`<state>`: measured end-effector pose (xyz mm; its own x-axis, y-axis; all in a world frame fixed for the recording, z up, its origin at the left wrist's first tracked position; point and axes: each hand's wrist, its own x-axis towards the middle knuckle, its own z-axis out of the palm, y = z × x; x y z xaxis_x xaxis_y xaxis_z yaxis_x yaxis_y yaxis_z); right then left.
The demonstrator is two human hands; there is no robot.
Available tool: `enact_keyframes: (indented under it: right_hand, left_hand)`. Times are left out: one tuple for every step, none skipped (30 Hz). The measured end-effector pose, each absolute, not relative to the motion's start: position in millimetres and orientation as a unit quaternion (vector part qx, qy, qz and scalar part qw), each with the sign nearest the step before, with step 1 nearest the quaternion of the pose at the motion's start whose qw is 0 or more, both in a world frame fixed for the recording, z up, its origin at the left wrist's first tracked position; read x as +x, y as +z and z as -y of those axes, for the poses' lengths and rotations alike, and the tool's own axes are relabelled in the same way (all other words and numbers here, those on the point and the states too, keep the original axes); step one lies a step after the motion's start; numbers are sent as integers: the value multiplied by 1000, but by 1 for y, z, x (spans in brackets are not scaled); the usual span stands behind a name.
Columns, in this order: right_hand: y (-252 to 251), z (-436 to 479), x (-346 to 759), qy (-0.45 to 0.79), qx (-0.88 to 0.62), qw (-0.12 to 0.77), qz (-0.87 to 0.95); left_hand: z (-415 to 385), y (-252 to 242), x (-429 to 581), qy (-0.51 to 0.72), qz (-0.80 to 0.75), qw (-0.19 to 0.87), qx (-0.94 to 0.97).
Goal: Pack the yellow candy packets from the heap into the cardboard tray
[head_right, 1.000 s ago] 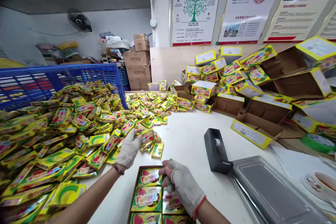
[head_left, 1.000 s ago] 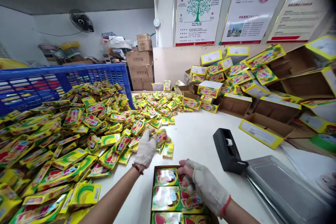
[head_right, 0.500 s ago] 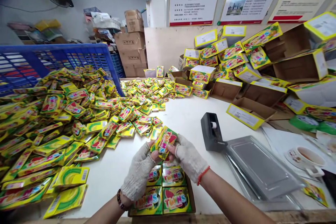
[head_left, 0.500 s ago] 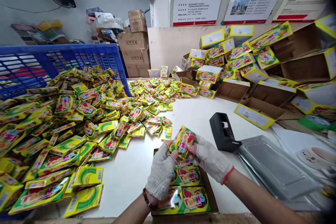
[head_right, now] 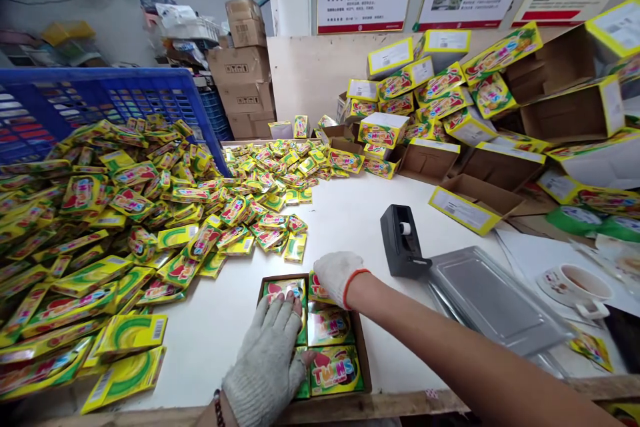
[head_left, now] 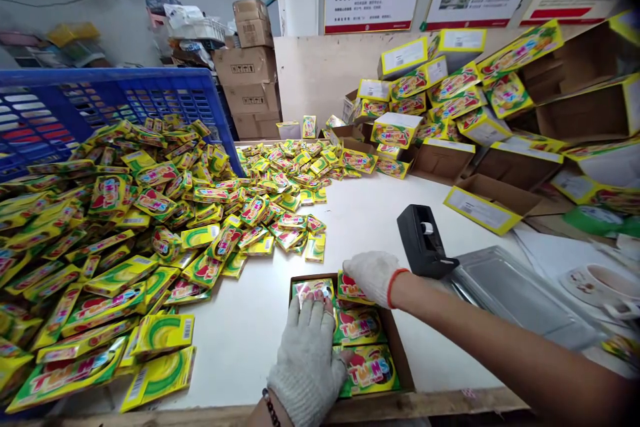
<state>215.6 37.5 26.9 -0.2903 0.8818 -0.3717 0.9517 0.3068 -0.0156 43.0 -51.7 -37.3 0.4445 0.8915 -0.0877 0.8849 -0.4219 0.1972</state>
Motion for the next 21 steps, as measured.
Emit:
enact_keyframes:
  right_hand:
    - [27,-37,209,-105,582,162,-790]
    - [26,-35,204,-95,587,171,-786]
    - [25,-33,200,-86,591,176,-782]
    - [25,-31,198,-79,594,179,-781]
    - [24,-29,197,-72,594,180,-781]
    - [22,-27,197,-66,592,180,-783]
    - [21,-24,198,-62,587,181,-787]
    - [19,-23,198,-60,580,183,-792]
    - [16,-21,199,-60,572,185,-797]
    - [14,-21,199,-61,567,187,-800]
    - [11,-21,200,-60,564,188,-802]
    - [8,-21,201,-58,564,188,-802]
    - [5,-22,201,-56,566,185,-801]
    - [2,-23,202,-53,570,182,-800]
    - [0,-24,202,-50,573,178,-799]
    - [-2,-26,203,-48,575,173,-798]
    - [-4,-27,203,-47,575,170,-799]
    - [-6,-28,203,-49,574,169,-800]
    - [-7,-29,203,-52,571,169,-802]
    - [-9,-30,204,-55,567,170,-804]
    - [-10,-30,204,-58,562,170,-807]
  left_hand:
    - [52,-37,44,12,-528,108,842]
    - [52,-37,44,12,-528,106,842]
    - [51,-38,44,15,-528,102,843]
    - [51,-39,44,19,-526,98,845]
    - [51,-41,43,24,-524,93,846]
    - [51,-42,43,28,-521,89,848]
    - [51,-44,42,32,-518,85,851]
    - [51,-46,42,36,-515,82,853]
    - [51,-47,41,41,-513,81,853]
    - [52,-47,40,46,-513,81,853]
    - [52,-47,40,48,-514,82,852]
    - [52,-46,39,50,-515,85,851]
    - [53,-45,39,49,-517,89,850]
    - [53,-43,39,46,-518,94,849]
    - [53,-41,39,42,-519,101,848]
    - [53,-39,40,39,-521,107,846]
    - [53,-37,40,36,-522,112,845]
    - [52,-36,40,35,-523,116,844]
    - [52,-35,41,35,-524,119,843]
    - [52,-35,41,39,-524,119,843]
    - [52,-35,41,43,-523,118,843]
